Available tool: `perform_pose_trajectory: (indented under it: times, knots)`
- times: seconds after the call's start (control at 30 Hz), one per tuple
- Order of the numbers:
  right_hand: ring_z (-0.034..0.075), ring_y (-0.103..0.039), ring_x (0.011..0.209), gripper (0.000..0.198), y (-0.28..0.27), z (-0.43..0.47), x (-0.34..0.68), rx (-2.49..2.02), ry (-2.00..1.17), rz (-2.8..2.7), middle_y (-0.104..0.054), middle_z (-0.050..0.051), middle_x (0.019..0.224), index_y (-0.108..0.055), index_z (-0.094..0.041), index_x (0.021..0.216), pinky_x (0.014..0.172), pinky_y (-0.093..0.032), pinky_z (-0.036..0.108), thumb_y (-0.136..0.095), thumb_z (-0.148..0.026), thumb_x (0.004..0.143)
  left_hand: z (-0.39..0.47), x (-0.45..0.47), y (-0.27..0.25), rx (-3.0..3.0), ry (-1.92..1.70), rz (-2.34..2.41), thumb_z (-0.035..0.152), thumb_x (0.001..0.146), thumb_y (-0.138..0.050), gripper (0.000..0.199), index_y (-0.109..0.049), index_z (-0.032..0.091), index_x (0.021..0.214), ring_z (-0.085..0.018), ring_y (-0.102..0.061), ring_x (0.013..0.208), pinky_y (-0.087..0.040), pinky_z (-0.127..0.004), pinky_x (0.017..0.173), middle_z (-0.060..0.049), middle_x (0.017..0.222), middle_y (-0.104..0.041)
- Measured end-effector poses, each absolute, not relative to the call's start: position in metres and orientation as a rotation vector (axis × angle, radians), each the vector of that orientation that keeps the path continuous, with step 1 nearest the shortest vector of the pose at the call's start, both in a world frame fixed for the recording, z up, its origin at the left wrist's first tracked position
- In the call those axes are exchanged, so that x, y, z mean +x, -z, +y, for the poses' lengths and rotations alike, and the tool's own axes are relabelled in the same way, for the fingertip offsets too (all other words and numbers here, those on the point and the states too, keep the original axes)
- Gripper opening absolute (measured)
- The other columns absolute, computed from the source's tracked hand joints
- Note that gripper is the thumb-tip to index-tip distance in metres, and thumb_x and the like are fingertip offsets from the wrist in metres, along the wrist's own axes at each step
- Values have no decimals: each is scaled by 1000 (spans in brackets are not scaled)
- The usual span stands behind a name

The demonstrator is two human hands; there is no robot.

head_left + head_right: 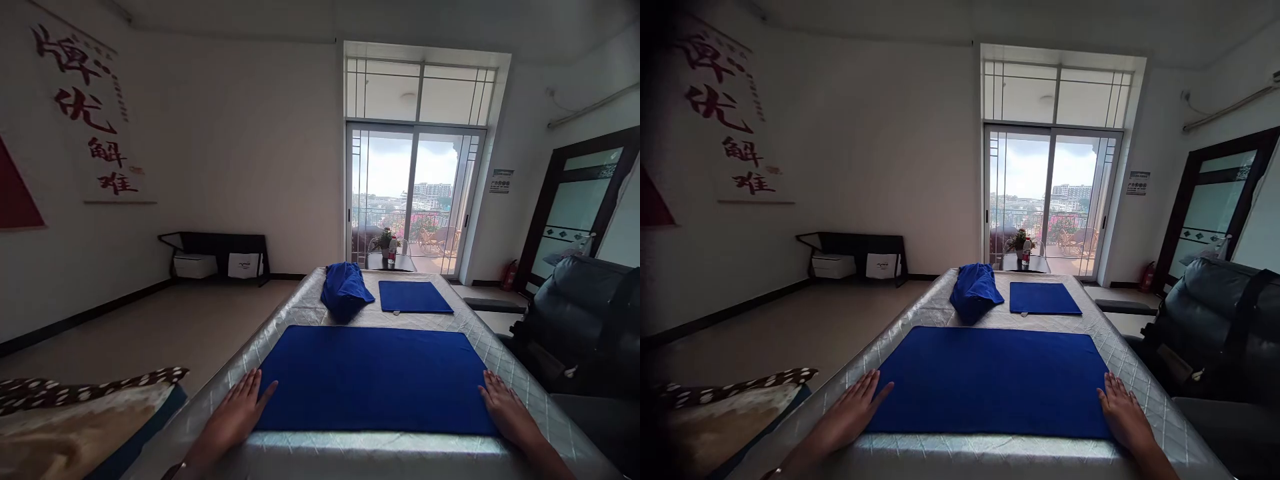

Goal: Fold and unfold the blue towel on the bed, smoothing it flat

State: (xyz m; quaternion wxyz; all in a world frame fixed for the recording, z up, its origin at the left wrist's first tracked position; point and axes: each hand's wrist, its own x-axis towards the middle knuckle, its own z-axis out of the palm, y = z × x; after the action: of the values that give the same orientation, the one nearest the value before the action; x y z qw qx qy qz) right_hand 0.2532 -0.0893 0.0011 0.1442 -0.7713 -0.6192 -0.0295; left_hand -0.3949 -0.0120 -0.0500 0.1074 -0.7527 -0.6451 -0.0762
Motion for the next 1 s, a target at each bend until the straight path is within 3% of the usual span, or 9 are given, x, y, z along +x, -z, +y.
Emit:
perform_pose_trajectory:
  times: [0.1,0.2,0.3,0.47,0.67,0.8,1.0]
  knots:
    - [29,-33,149,59,-1,-61,232,-2226,75,-1836,-40,11,161,-45,-23,151,121,-30,53,-26,-46,101,5,-360,34,-2353,288,-1884,54,100,-32,62,-51,21,149,-31,-33,150,-31,-51,119,-11,157,-46]
    - [22,-18,154,66,-12,-20,170,-2112,-3,-2071,-28,8,166,-33,-14,158,126,-16,45,-19,-39,99,33,-279,11,-2479,419,-1825,60,103,-20,74,-39,10,155,-28,-33,150,-29,-48,122,-16,160,-38]
    - [20,-14,155,67,-25,26,94,-1944,-145,-2236,-23,7,167,-26,-11,159,126,-14,41,-16,-42,101,66,-185,-4,-2677,476,-1552,54,105,-20,68,-41,12,154,-25,-33,150,-29,-44,123,-15,160,-40]
    - [21,-14,155,64,-15,81,33,-1853,-192,-2353,-19,9,167,-24,-10,160,126,-12,41,-24,-29,98,111,-103,10,-2728,567,-1409,33,105,-21,57,-40,9,153,-25,-32,150,-29,-46,122,-17,158,-42]
    - [21,-14,155,64,6,94,36,-1803,-138,-2362,-17,10,168,-23,-11,160,126,-10,40,-23,-27,98,125,-100,33,-2734,544,-1458,32,103,-23,59,-35,9,156,-27,-30,151,-25,-47,124,-16,160,-39]
    - [18,-15,155,64,1,93,55,-1899,-171,-2302,-20,8,167,-22,-12,160,126,-9,40,-17,-35,101,125,-120,24,-2727,463,-1548,34,103,-24,59,-36,9,156,-25,-28,152,-24,-44,124,-15,162,-36]
    - [18,-16,155,65,7,85,197,-2260,-63,-2039,-21,6,168,-23,-13,160,126,-12,41,-15,-40,101,142,-259,16,-2470,318,-1967,35,102,-24,61,-36,8,155,-25,-28,152,-22,-44,124,-14,162,-34]
